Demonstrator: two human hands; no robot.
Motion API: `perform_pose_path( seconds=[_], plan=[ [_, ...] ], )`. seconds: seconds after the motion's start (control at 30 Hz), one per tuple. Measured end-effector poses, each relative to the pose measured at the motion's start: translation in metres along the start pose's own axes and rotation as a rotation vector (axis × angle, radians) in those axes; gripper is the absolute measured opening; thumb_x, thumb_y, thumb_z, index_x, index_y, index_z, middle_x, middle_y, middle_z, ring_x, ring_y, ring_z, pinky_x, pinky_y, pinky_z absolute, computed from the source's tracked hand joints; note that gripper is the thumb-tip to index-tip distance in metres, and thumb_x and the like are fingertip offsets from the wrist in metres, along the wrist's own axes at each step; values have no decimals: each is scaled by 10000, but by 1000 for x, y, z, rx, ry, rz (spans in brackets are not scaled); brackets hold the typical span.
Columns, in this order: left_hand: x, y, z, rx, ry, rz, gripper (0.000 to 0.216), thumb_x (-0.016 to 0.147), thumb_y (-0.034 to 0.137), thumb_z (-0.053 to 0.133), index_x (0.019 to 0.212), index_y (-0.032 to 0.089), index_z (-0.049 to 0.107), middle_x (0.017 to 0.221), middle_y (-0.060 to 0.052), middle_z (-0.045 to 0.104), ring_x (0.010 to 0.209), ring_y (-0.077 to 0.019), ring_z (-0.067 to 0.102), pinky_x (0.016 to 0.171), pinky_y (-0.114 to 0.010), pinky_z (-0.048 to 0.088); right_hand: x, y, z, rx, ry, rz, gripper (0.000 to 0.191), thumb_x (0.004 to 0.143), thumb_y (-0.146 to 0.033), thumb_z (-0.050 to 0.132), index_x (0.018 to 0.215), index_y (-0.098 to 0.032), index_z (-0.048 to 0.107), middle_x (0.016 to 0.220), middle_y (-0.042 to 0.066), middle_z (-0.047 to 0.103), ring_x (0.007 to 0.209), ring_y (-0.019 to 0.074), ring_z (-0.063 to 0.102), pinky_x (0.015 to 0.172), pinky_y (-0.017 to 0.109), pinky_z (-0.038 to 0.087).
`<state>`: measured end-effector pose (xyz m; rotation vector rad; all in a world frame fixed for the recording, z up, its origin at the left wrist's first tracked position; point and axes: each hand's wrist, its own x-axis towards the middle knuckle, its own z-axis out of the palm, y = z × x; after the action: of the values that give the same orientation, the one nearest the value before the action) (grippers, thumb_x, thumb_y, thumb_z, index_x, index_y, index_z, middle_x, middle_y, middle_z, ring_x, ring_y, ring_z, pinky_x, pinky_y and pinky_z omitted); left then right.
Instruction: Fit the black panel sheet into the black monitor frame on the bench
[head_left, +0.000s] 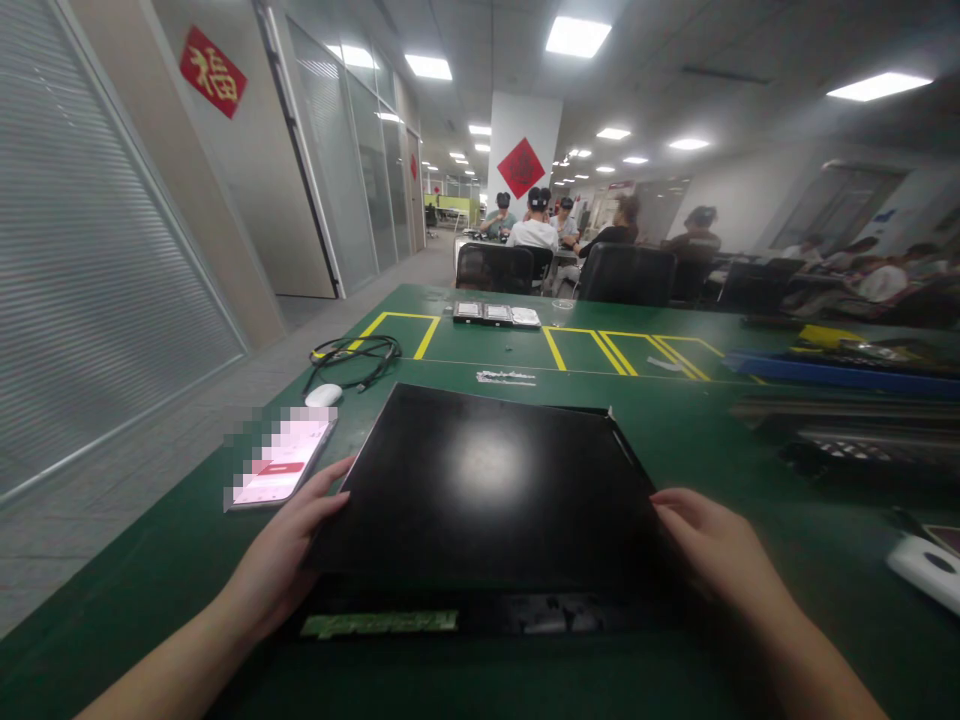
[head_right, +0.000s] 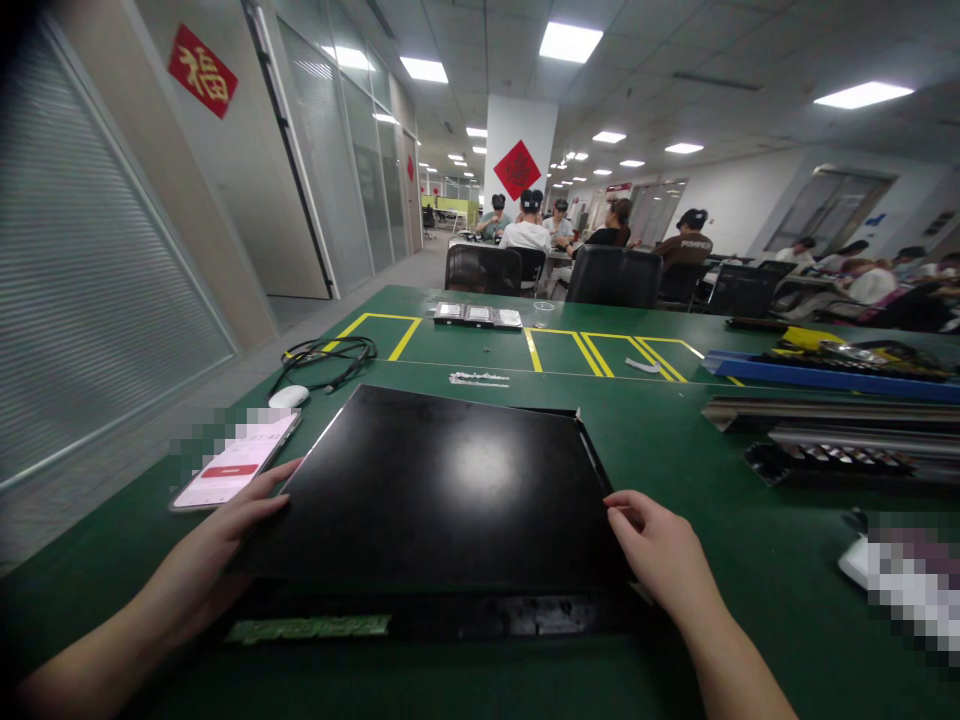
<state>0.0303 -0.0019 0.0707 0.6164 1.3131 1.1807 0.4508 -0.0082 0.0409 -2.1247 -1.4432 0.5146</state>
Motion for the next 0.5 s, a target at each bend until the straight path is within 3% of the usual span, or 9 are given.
perform_pose_path(
  seconds=[0.2, 0.5],
  plan=[
    [2, -1, -1, -2, -5, -6, 594, 729, 161, 700, 1290, 324, 588, 1074, -39, 776, 798, -277, 752, 591, -324, 569, 0, 1, -1, 20, -36, 15, 320, 767, -478, 540, 928, -264, 716, 919, 22, 763, 867, 246, 698, 702, 318, 516],
    [1, 0, -1, -21, -16, -3, 547, 718, 212, 731, 1240, 345, 634, 1095, -37, 771, 883, -301, 739, 616, -335, 575, 2, 1, 1, 26, 38, -38, 286, 736, -444, 553, 862, -258, 729, 860, 19, 768, 800, 237, 703, 688, 314, 509]
  ],
)
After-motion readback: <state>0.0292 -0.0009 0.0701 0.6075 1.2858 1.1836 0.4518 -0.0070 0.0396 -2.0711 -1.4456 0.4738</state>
